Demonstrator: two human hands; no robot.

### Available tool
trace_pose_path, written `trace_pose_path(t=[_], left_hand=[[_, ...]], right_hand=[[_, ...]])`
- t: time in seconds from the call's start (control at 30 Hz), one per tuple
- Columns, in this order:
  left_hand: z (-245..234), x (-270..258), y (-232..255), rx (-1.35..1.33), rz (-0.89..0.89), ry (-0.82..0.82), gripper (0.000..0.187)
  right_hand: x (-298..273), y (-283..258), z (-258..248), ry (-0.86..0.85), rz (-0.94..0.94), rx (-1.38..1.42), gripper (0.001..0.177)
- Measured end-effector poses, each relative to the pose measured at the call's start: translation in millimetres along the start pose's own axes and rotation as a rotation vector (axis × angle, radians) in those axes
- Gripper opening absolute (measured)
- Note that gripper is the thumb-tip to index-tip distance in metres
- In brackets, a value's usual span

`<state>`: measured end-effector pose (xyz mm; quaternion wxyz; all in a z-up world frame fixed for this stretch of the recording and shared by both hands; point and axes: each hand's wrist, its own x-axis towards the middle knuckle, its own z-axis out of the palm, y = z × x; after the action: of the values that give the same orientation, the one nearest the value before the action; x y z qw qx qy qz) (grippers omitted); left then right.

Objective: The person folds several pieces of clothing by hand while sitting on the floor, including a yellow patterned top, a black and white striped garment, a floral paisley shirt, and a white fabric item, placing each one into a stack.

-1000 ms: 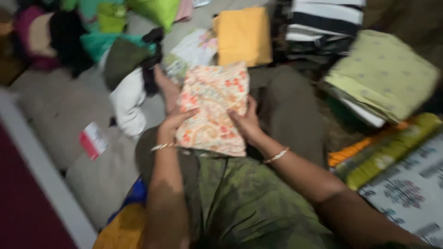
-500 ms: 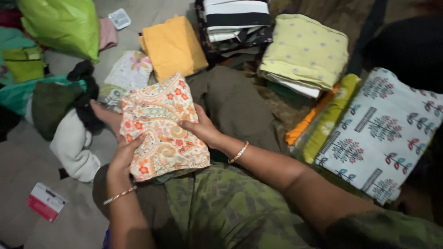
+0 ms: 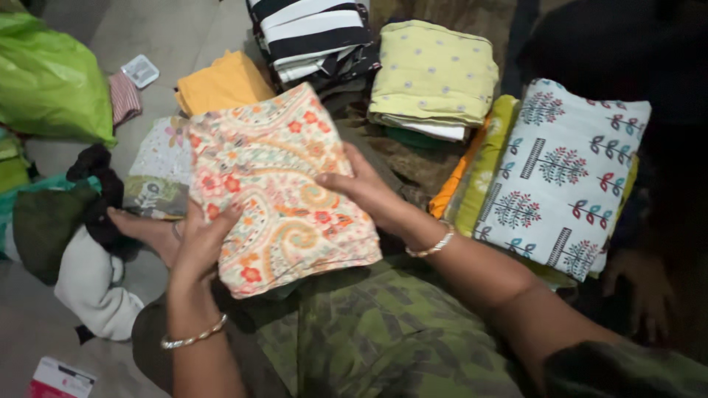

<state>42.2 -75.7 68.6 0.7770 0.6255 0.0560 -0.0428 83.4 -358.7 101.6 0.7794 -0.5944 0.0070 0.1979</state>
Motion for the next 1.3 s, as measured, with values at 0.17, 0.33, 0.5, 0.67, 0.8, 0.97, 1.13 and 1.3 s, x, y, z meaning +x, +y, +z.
trace_pose_path(t=[0.17, 0.33, 0.5, 0.67, 0.8, 0.97, 1.13, 1.3], left_hand=[[55.6, 26.8, 13.9, -0.001, 0.064, -0.177, 0.076], [124.4, 43.9, 26.1, -0.029, 0.132, -0.333, 0.079], [200.3, 56.8, 24.3, -0.08, 0.118, -0.481, 0.074], [278.1, 63.2, 5.5, -0.147, 0.08, -0.636, 0.074], [334.3, 68.7, -14.8, -0.161, 0.06, -0.783, 0.074], [390.9, 75.1, -49.2, -0.108, 0.009, -0.806, 0.096], [409.4, 76.2, -85.7, -0.116, 0.133, -0.88, 0.087], [413.8, 81.5, -110.4, 0.002, 0.057, -0.837, 0.089]], right_hand=[[-35.9, -45.1, -37.8, 0.092, -0.115, 0.049, 0.087], [-70.1, -81.2, -85.8, 0.208, -0.132, -0.002, 0.089], [-120.3, -118.5, -129.2, 0.39, -0.139, -0.138, 0.089], [-182.8, -150.6, -152.9, 0.513, -0.199, -0.183, 0.076], [-217.1, -162.4, -168.8, 0.594, -0.256, -0.154, 0.072], [-248.2, -158.6, -199.2, 0.73, -0.313, -0.116, 0.07], [-251.4, -128.9, -233.7, 0.754, -0.298, -0.192, 0.069], [-254.8, -104.1, -265.1, 0.79, -0.277, -0.165, 0.07]])
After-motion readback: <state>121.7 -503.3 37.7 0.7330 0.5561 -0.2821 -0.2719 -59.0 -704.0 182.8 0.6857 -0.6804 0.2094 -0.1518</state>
